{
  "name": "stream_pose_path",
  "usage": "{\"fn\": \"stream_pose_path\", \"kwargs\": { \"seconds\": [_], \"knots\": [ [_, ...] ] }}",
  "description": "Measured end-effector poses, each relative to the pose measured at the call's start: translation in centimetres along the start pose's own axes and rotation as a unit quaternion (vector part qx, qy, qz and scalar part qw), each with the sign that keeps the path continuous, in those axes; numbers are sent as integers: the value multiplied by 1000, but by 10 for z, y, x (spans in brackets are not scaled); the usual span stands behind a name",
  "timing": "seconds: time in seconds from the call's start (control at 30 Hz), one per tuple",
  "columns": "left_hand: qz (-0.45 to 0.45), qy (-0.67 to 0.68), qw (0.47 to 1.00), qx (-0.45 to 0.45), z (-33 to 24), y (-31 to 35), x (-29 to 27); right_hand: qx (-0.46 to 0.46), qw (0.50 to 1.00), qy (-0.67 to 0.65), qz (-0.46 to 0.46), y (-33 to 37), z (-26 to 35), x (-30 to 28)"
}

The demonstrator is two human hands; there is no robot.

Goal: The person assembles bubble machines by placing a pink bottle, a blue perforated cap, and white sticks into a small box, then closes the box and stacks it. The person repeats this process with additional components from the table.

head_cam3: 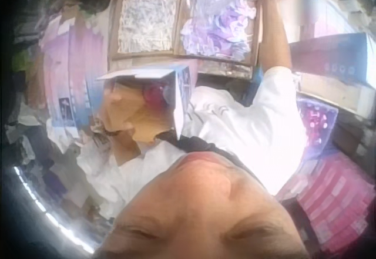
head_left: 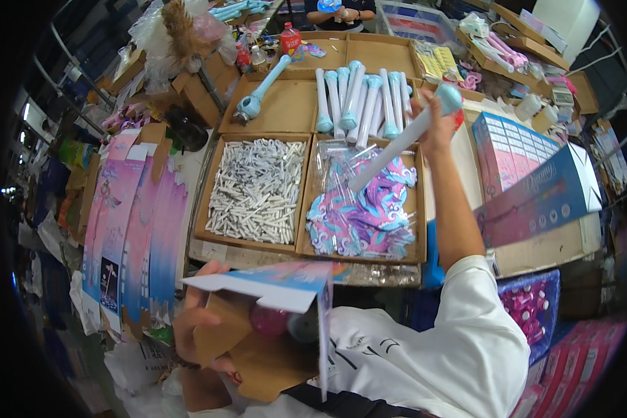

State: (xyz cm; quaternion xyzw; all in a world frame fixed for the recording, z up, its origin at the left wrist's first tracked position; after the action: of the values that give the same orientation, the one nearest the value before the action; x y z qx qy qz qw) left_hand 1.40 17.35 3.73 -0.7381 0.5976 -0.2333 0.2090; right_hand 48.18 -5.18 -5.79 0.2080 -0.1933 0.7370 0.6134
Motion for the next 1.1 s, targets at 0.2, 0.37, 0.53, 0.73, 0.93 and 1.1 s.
{"fn": "stream_pose_path", "kwargs": {
  "seconds": [0.2, 0.37, 0.53, 0.73, 0.93, 1.1],
  "knots": [
    [127, -79, 986, 75, -9, 3, -3, -207, 965, 127, 95, 95, 98, 33],
    [149, -108, 975, 127, -16, 8, -2, -263, 920, -63, 283, 228, 255, 81],
    [163, -113, 967, 160, -18, 10, 2, -220, 836, -303, 400, 331, 318, 107],
    [164, -103, 961, 196, -16, 11, 3, -232, 873, -229, 361, 363, 231, 134],
    [170, -125, 957, 200, -18, 10, 3, -345, 860, 226, 300, 380, 174, 166],
    [190, -133, 954, 190, -18, 9, 7, -276, 548, 668, 422, 401, 176, 211]
  ]
}}
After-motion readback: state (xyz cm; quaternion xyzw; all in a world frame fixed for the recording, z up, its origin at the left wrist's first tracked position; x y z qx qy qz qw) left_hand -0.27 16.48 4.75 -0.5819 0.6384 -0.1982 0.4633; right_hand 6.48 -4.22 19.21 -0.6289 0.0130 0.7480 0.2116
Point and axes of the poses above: each hand's wrist, its own y-axis away from the middle knuckle, its own x-axis out of the palm, z = x × y, the point moved 6 cm from there along -y, towards the middle knuckle, and after that the axes turned 8 degrees about x, right-handed, at the moved point
